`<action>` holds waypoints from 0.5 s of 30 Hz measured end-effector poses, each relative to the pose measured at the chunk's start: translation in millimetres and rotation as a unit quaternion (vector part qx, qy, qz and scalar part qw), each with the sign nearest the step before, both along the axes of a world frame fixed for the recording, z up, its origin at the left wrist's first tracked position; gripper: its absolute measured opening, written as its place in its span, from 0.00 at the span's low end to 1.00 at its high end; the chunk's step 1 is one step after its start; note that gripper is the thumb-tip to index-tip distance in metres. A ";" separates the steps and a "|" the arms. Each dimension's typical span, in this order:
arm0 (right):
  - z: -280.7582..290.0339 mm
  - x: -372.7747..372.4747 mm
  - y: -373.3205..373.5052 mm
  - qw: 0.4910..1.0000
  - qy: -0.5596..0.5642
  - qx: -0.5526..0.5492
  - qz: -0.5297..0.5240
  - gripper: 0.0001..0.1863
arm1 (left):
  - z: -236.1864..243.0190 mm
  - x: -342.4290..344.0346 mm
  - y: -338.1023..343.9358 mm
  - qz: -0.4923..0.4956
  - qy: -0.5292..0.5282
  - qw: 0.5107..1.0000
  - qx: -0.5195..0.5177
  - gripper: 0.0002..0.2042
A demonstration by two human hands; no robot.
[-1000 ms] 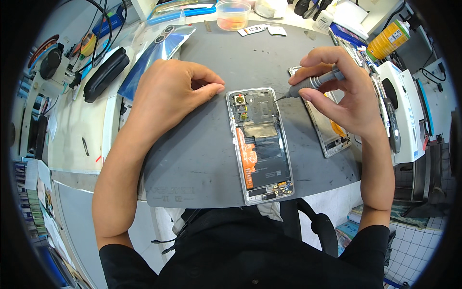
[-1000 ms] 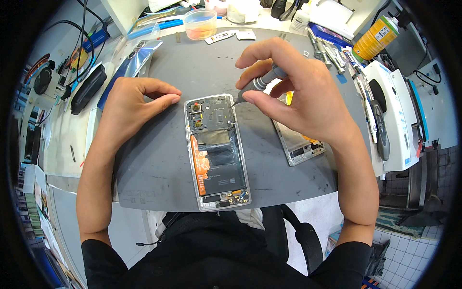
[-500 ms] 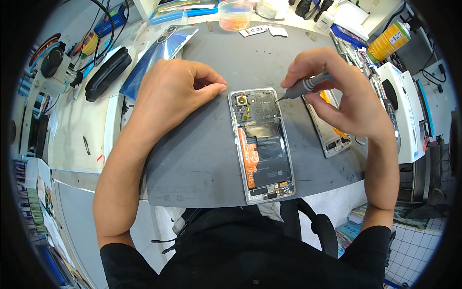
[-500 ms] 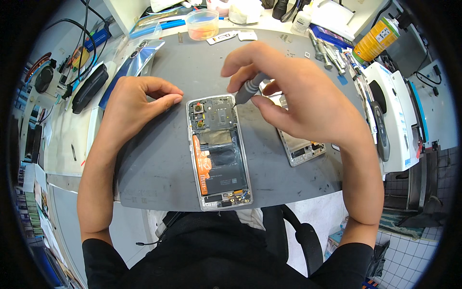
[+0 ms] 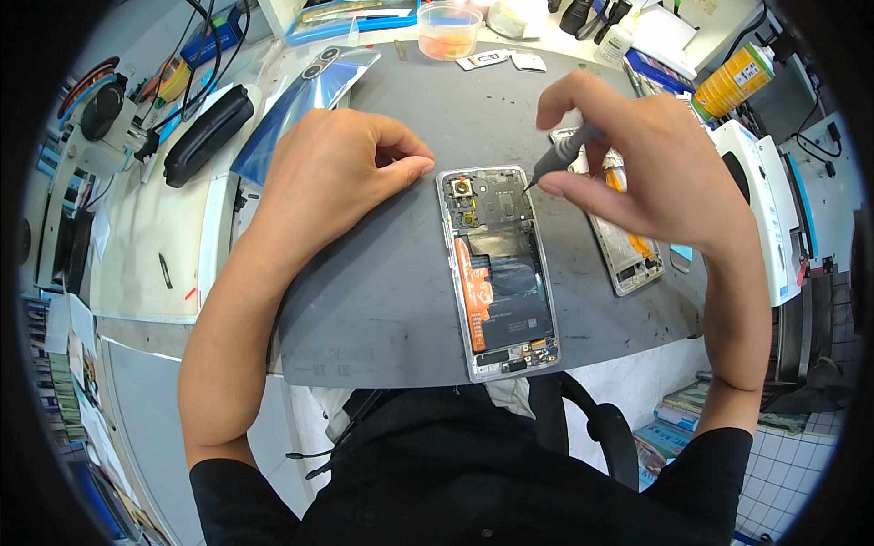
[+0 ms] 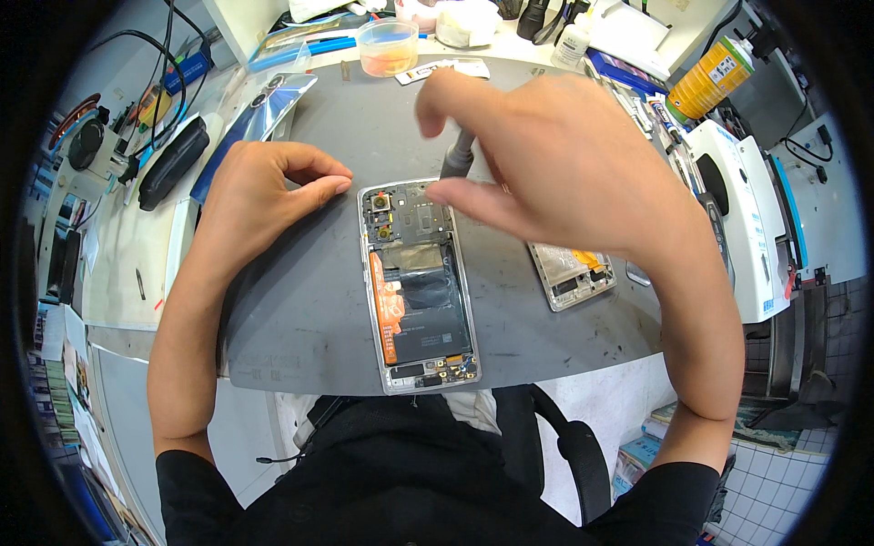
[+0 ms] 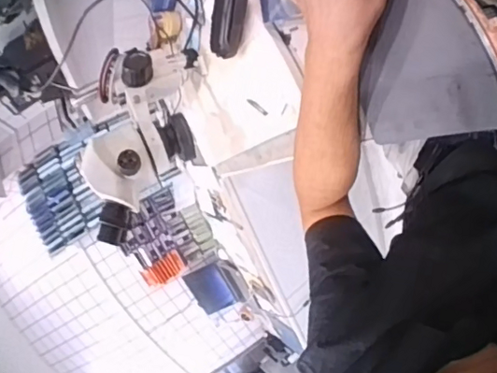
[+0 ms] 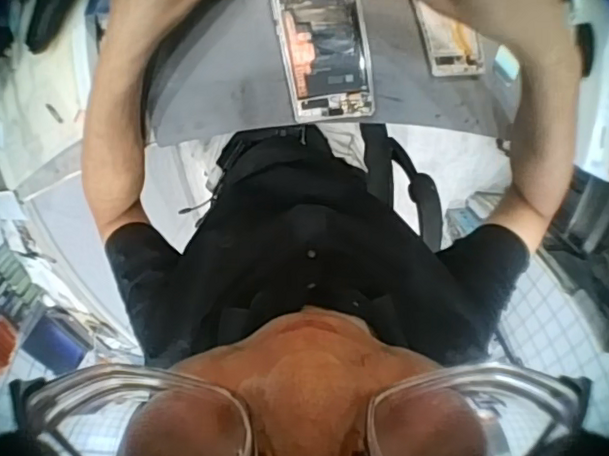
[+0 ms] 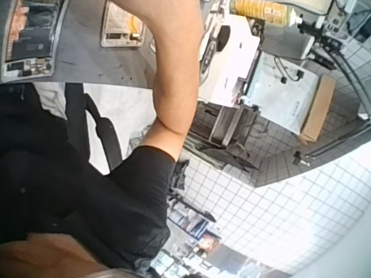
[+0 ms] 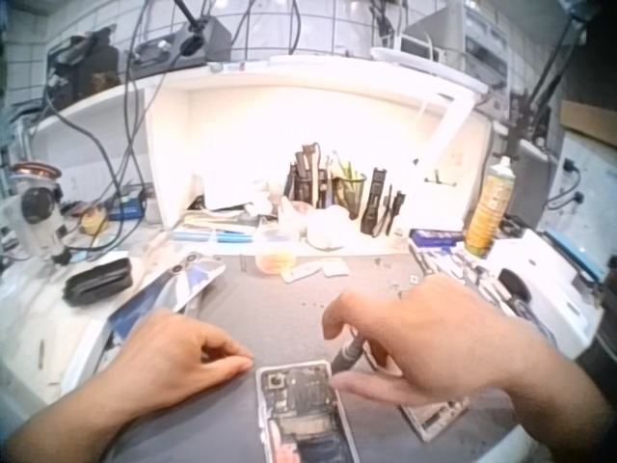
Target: The person uses a screwdriver to remove screws from the internal frame of a disassembled smartphone. They carefully place the removed screws onto a nearby workbench surface. The person then briefly stands up to hand a blue tablet to a customer at a counter before returning to the workbench to continue unscrewing components from the phone chassis.
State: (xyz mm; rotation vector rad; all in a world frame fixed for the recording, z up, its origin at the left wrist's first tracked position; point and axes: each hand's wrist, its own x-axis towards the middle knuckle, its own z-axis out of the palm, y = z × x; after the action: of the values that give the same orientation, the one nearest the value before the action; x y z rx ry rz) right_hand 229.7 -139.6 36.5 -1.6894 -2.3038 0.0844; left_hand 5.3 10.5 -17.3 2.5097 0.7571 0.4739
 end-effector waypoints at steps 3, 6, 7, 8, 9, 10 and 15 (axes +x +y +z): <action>9.3 -0.2 3.2 0.999 -0.050 -0.003 -0.019 0.19 | -6.1 -1.6 0.9 -0.015 -0.053 0.998 0.007 0.08; -0.7 3.4 6.2 0.998 0.027 0.044 0.048 0.15 | -4.3 -1.0 1.3 -0.013 -0.033 0.999 0.020 0.08; -3.3 3.7 6.7 0.996 0.064 0.027 0.048 0.14 | -4.5 -0.8 1.2 -0.013 -0.035 0.999 0.019 0.08; -4.9 3.5 7.6 0.994 0.101 0.009 0.048 0.13 | -4.6 -1.2 1.5 -0.012 -0.036 0.999 0.018 0.08; -5.3 3.3 7.5 0.993 0.106 0.004 0.043 0.13 | -4.7 -1.3 1.6 -0.011 -0.037 0.999 0.017 0.08; -5.6 3.3 6.4 0.993 0.110 0.000 0.039 0.13 | -5.1 -0.5 1.4 -0.016 -0.042 0.999 0.016 0.08; -1.6 1.5 6.1 0.993 0.104 0.045 0.039 0.16 | -6.2 -1.3 2.4 -0.028 -0.090 0.995 0.016 0.08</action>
State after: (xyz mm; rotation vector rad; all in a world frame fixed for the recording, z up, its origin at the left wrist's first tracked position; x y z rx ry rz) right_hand 231.2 -133.5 34.9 -1.4730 -2.1849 0.1626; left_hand 4.0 12.9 -23.5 2.4695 0.6127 0.6882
